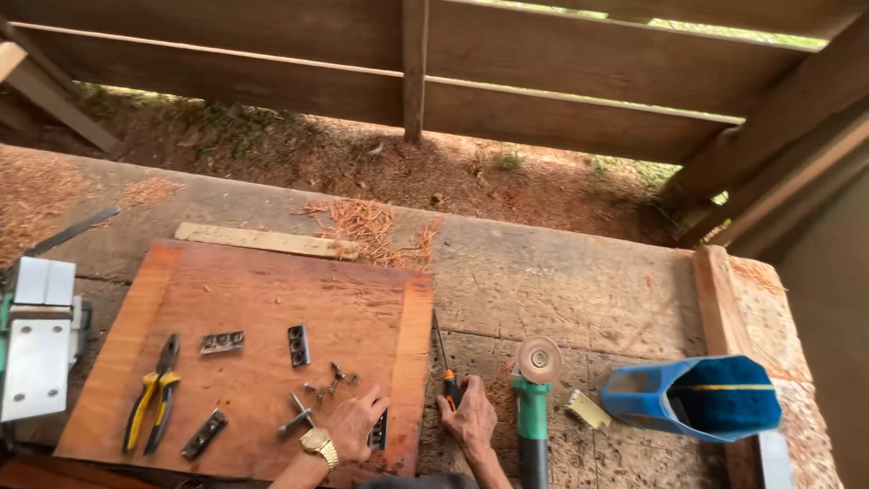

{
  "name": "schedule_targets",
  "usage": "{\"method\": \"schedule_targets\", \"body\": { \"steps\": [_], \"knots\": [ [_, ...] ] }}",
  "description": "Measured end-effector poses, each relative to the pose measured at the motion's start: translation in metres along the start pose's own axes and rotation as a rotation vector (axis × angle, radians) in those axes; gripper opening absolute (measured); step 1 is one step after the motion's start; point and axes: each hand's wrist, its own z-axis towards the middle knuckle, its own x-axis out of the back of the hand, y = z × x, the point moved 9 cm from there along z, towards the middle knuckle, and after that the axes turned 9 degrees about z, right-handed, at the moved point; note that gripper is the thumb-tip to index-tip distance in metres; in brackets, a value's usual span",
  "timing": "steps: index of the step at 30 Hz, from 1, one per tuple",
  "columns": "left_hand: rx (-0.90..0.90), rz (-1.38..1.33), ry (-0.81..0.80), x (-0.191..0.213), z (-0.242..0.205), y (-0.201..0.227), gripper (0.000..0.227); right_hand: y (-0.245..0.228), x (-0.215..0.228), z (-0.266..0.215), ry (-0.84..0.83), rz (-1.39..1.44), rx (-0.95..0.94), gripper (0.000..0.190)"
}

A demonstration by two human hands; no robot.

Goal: The person sits at a wooden workbench and uses a screwdriver to drive screws into black metal hardware plates, working on one component at a time. They pick up screws from the bench, hold each plate steady, and set finished pieces back on the bench among other hardware parts.

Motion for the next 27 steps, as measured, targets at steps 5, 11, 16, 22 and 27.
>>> {"method": "schedule_targets", "body": {
  "steps": [5, 11, 16, 22, 27],
  "knots": [
    [-0.043, -0.026, 0.061, -0.001, -0.005, 0.006, 0.070, -0.007, 0.007, -0.004, -0.042, -0.012, -0.049, 0.060],
    [0.016, -0.007, 0.032, -0.007, 0.003, -0.006, 0.073, -0.009, 0.003, 0.005, -0.104, -0.033, -0.082, 0.058],
    [0.023, -0.035, 0.033, -0.001, 0.004, 0.000, 0.078, -0.011, 0.003, 0.003, -0.118, -0.045, -0.047, 0.057],
    [0.038, -0.012, 0.055, 0.008, 0.001, 0.002, 0.072, -0.013, 0.004, 0.005, -0.075, -0.058, -0.034, 0.059],
    [0.038, 0.059, 0.058, 0.006, 0.000, 0.003, 0.069, -0.011, 0.004, 0.002, -0.061, -0.065, -0.032, 0.058]
  ]
}}
